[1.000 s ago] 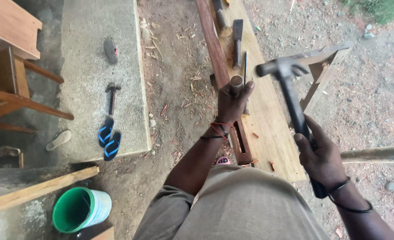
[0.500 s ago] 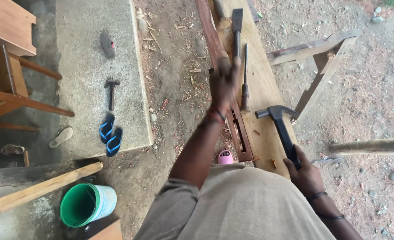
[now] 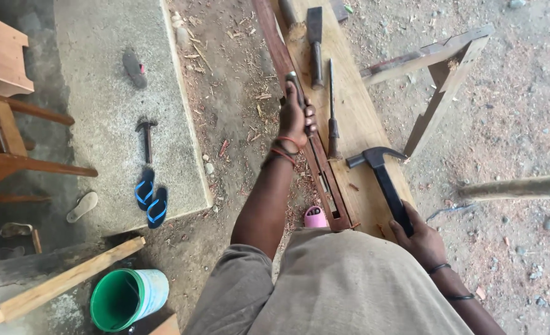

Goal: Chiseling a slot in a wooden beam using a hammer and chisel.

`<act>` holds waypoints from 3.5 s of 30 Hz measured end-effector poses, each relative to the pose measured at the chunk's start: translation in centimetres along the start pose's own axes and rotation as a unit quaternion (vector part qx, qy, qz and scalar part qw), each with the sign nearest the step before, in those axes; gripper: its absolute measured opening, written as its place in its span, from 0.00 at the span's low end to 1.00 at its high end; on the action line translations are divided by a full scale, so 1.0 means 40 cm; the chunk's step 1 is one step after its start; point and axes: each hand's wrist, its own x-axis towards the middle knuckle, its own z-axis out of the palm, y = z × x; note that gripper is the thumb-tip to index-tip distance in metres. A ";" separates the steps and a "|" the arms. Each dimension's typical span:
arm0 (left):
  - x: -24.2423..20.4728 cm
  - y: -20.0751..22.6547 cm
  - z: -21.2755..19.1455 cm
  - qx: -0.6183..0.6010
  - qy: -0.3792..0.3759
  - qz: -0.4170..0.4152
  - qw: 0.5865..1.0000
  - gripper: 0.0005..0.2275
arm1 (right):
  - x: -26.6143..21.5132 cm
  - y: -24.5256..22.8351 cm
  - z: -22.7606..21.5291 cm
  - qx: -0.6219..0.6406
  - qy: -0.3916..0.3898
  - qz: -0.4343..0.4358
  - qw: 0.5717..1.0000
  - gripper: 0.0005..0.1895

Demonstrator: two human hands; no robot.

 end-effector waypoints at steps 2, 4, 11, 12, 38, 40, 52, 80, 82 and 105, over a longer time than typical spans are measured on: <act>-0.007 0.045 -0.013 -0.221 -0.121 -0.266 0.930 0.29 | -0.005 0.010 0.008 -0.009 0.008 -0.006 1.000 0.37; -0.044 0.123 0.007 -0.134 -0.109 -0.212 0.962 0.28 | -0.004 0.002 0.000 -0.008 0.004 -0.005 1.000 0.38; -0.133 0.191 0.006 -0.014 -0.062 0.037 0.997 0.28 | -0.012 -0.025 -0.021 -0.004 -0.005 0.006 1.000 0.37; -0.146 0.186 0.009 -0.012 -0.062 0.034 0.997 0.28 | -0.013 -0.032 -0.024 -0.003 -0.006 0.008 1.000 0.37; -0.168 0.157 0.061 -0.019 -0.079 0.222 0.972 0.24 | -0.012 -0.037 -0.044 -0.002 -0.016 0.006 1.000 0.37; -0.162 0.150 0.067 -0.010 -0.086 0.239 0.967 0.23 | -0.013 -0.033 -0.044 -0.009 -0.016 0.005 1.000 0.37; -0.142 0.129 0.069 0.135 -0.145 0.362 0.911 0.13 | -0.006 -0.017 -0.043 0.006 0.004 -0.016 1.000 0.36; -0.289 0.172 0.120 0.217 0.000 0.408 0.887 0.09 | -0.080 -0.492 -0.586 0.154 0.124 -0.445 0.873 0.27; -0.276 0.146 0.102 0.209 -0.043 0.386 0.898 0.12 | -0.083 -0.513 -0.584 -0.034 0.043 -0.374 0.926 0.28; -0.203 0.009 0.054 0.199 -0.099 0.489 0.844 0.09 | -0.066 -0.474 -0.543 -0.135 0.054 -0.367 0.919 0.28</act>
